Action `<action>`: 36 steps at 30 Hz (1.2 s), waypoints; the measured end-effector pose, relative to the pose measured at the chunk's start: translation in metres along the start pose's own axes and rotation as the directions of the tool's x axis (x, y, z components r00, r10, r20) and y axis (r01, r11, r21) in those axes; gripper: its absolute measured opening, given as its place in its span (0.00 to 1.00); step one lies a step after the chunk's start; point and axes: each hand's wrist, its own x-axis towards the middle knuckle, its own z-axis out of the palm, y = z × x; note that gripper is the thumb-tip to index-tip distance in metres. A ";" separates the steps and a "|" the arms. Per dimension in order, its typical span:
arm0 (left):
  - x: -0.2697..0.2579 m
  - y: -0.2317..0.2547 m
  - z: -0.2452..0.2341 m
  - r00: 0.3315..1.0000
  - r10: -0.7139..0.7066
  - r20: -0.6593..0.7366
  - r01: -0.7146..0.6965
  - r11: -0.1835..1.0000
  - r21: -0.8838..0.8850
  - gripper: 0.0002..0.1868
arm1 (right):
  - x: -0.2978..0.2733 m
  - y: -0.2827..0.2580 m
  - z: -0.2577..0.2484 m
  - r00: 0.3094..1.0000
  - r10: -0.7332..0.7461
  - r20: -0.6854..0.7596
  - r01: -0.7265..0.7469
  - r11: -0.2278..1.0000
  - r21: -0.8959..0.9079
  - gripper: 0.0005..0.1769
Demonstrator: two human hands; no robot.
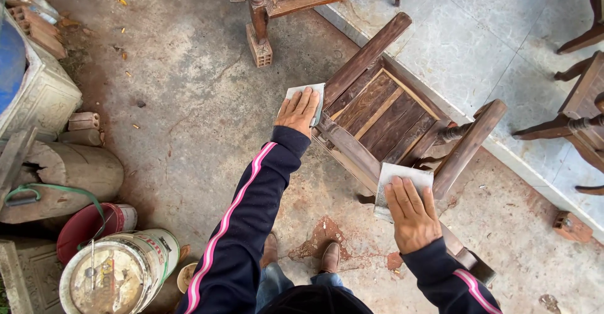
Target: Manually sanding a wooden chair using sandpaper.
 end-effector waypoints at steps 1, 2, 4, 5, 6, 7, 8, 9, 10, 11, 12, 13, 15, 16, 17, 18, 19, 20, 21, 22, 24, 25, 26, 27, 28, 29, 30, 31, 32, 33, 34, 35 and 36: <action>0.001 0.001 -0.002 1.000 -0.005 -0.004 0.005 1.000 0.001 0.49 | 0.009 0.000 0.008 1.000 -0.006 -0.001 0.006 1.000 -0.001 0.33; 0.000 0.002 -0.003 1.000 -0.012 0.018 0.012 1.000 -0.015 0.51 | 0.016 -0.003 0.017 0.999 -0.012 -0.035 0.013 0.999 0.043 0.32; 0.000 0.001 0.000 0.999 -0.016 0.037 0.017 0.999 -0.028 0.52 | 0.045 -0.010 0.029 0.997 -0.015 -0.072 0.021 0.996 0.086 0.31; 0.000 0.000 0.004 0.999 -0.026 0.031 0.027 0.999 -0.027 0.51 | 0.069 -0.013 0.033 0.995 -0.030 -0.092 0.041 0.993 0.111 0.31; -0.003 -0.002 0.008 0.999 -0.038 0.029 0.038 0.999 -0.026 0.50 | 0.090 -0.019 0.037 0.993 -0.045 -0.109 0.060 0.988 0.140 0.32; -0.006 -0.007 0.017 0.999 -0.038 0.032 0.039 0.999 -0.025 0.50 | 0.086 -0.015 0.033 0.993 -0.044 -0.108 0.059 0.988 0.143 0.32; -0.009 -0.013 0.025 1.000 -0.008 -0.019 0.009 0.997 0.078 0.47 | 0.083 -0.013 0.030 0.990 -0.070 -0.126 0.086 0.989 0.121 0.32; -0.011 -0.019 0.032 0.997 0.029 -0.066 -0.017 0.984 0.180 0.46 | 0.081 -0.011 0.026 0.985 -0.097 -0.144 0.112 0.989 0.098 0.32; -0.009 -0.014 0.024 0.997 0.031 -0.065 -0.019 0.984 0.178 0.46 | 0.064 -0.004 0.015 0.985 -0.095 -0.142 0.109 0.989 0.097 0.32; -0.007 -0.010 0.015 0.998 0.024 -0.060 -0.016 0.991 0.134 0.45 | 0.048 0.002 0.004 0.996 -0.054 -0.074 0.063 0.990 0.129 0.31; -0.004 -0.005 0.008 0.998 0.009 -0.061 -0.004 0.996 0.088 0.44 | 0.033 0.011 -0.007 1.000 -0.024 -0.003 0.024 0.988 0.154 0.30; -0.001 -0.001 0.002 0.998 0.004 -0.066 0.001 0.997 0.082 0.44 | 0.034 0.012 -0.001 1.000 -0.030 0.000 0.030 0.989 0.148 0.30; -0.006 0.010 -0.009 0.999 -0.047 0.001 0.047 0.998 -0.052 0.44 | 0.032 0.012 0.010 0.998 -0.061 -0.020 0.063 0.991 0.116 0.29; -0.004 0.008 -0.006 0.999 -0.044 0.001 0.044 0.998 -0.049 0.44 | 0.048 0.008 0.017 0.998 -0.059 -0.024 0.061 0.991 0.117 0.29; -0.003 0.007 -0.004 0.999 -0.043 -0.013 0.042 0.997 -0.059 0.45 | 0.063 0.004 0.022 0.997 -0.058 -0.055 0.068 0.978 0.196 0.31; 0.000 0.006 -0.002 0.999 -0.044 -0.030 0.042 0.997 -0.068 0.45 | 0.080 0.002 0.028 0.994 -0.059 -0.089 0.081 0.959 0.272 0.32; -0.001 0.002 0.004 0.998 -0.044 -0.034 0.041 0.997 -0.064 0.45 | 0.087 0.001 0.022 0.994 -0.061 -0.094 0.084 0.959 0.271 0.32; -0.003 -0.003 0.009 0.999 -0.028 -0.032 0.027 1.000 -0.008 0.45 | 0.093 -0.003 0.016 0.994 -0.040 -0.102 0.065 0.963 0.260 0.32; -0.006 -0.008 0.014 0.999 -0.012 -0.030 0.013 0.999 0.049 0.45 | 0.098 -0.007 0.010 0.994 -0.019 -0.109 0.046 0.967 0.250 0.32; -0.006 -0.008 0.014 1.000 -0.003 -0.026 0.004 0.999 0.048 0.45 | 0.081 -0.001 0.007 0.994 -0.010 -0.110 0.037 0.968 0.249 0.32; -0.005 -0.007 0.013 0.998 -0.008 -0.068 0.014 0.997 0.078 0.44 | 0.049 0.012 0.001 0.997 -0.029 -0.078 0.054 0.938 0.341 0.31; 0.000 -0.001 0.005 0.997 -0.011 -0.076 0.017 0.997 0.076 0.44 | 0.045 0.012 0.001 0.996 -0.035 -0.081 0.060 0.940 0.336 0.31; 0.001 0.005 -0.002 0.998 -0.044 -0.037 0.046 0.998 0.050 0.44 | 0.040 0.012 0.001 0.997 -0.041 -0.060 0.054 0.970 0.235 0.32; 0.003 0.011 -0.009 0.997 -0.075 0.004 0.075 0.997 0.025 0.44 | 0.035 0.013 0.002 0.998 -0.046 -0.039 0.051 0.990 0.131 0.32; 0.002 0.012 -0.012 0.997 -0.079 0.007 0.079 0.997 0.024 0.44 | 0.047 0.010 0.022 0.998 -0.048 -0.036 0.052 0.990 0.133 0.32; 0.002 0.014 -0.015 0.994 -0.100 0.044 0.102 0.994 -0.032 0.47 | 0.059 0.007 0.042 0.993 -0.100 -0.064 0.104 0.992 0.073 0.31; 0.005 0.017 -0.019 0.990 -0.116 0.079 0.122 0.989 -0.084 0.51 | 0.072 0.007 0.062 0.984 -0.151 -0.094 0.152 0.988 0.010 0.31; 0.004 0.013 -0.012 0.990 -0.115 0.077 0.121 0.989 -0.082 0.51 | 0.099 -0.006 0.059 0.984 -0.151 -0.097 0.152 0.988 0.010 0.31; 0.002 0.008 -0.005 0.995 -0.096 0.037 0.098 0.994 -0.057 0.48 | 0.125 -0.020 0.056 0.990 -0.133 -0.037 0.134 0.991 0.011 0.30; 0.001 0.003 0.002 0.997 -0.076 -0.002 0.075 0.997 -0.032 0.45 | 0.152 -0.033 0.053 0.993 -0.115 0.023 0.115 0.993 0.011 0.29; 0.002 0.001 0.002 0.997 -0.071 -0.001 0.071 0.997 -0.030 0.45 | 0.154 -0.031 0.047 0.994 -0.111 0.020 0.111 0.994 0.012 0.29; 0.003 -0.002 0.003 0.997 -0.073 0.017 0.073 0.997 0.000 0.46 | 0.157 -0.030 0.043 0.993 -0.121 -0.004 0.121 0.992 0.024 0.29; -0.003 -0.002 0.006 0.996 -0.078 0.046 0.077 0.997 0.024 0.47 | 0.152 -0.031 0.038 0.991 -0.129 -0.016 0.130 0.991 0.042 0.29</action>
